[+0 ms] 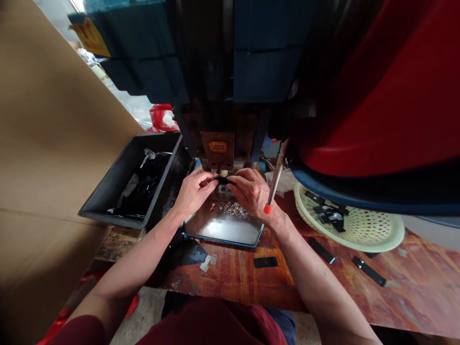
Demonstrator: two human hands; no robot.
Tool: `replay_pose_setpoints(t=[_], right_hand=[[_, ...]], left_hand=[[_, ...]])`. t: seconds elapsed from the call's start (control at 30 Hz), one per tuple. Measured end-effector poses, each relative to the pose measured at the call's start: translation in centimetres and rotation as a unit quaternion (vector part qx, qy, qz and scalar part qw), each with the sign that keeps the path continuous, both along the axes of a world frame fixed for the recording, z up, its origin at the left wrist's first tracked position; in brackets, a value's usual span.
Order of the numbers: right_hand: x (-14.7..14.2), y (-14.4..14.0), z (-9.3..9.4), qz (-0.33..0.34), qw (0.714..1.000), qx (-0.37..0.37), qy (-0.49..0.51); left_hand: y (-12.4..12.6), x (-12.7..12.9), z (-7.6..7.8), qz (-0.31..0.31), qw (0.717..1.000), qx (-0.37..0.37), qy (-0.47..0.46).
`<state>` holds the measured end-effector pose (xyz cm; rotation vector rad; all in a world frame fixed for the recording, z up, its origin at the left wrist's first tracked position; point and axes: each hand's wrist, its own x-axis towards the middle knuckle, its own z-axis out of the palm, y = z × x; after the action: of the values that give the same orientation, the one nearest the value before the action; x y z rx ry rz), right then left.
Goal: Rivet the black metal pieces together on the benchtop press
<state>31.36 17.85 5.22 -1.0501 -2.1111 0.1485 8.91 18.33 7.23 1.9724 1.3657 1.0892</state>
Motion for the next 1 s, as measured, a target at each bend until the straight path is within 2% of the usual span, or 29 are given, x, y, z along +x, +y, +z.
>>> replay_pose_setpoints(t=[0.3,0.53,0.63,0.7,0.77,0.87,0.93,1.0], right_hand=[[-0.6,0.7,0.5,0.000,0.998,-0.056,0.035],[-0.8,1.4,0.1,-0.005,0.995,-0.062,0.078],[-1.1,1.0,0.1,-0.019,0.980,-0.117,0.159],[-1.1,0.6,0.2,-0.018,0.957,-0.184,0.224],[-1.1,0.0,0.3,-0.007,0.930,-0.241,0.277],[-1.1,-1.0,0.5,0.015,0.902,-0.293,0.317],[-1.2,-1.7,0.5,0.025,0.901,-0.305,0.307],[-1.2,-2.4,0.6,0.013,0.925,-0.277,0.258]], left_hand=[[0.3,0.0,0.0,0.009,0.999,-0.029,-0.011],[0.4,-0.3,0.1,0.002,0.998,-0.046,-0.048],[0.1,-0.4,0.5,-0.001,0.998,-0.033,-0.053],[-0.3,-0.5,0.6,-0.007,0.998,-0.028,-0.060],[-1.0,-0.6,0.8,-0.019,0.994,-0.057,-0.087],[-2.2,-0.5,0.9,-0.034,0.979,-0.140,-0.143],[-3.0,-0.4,0.9,-0.038,0.967,-0.183,-0.173],[-3.6,-0.3,1.0,-0.031,0.957,-0.212,-0.196]])
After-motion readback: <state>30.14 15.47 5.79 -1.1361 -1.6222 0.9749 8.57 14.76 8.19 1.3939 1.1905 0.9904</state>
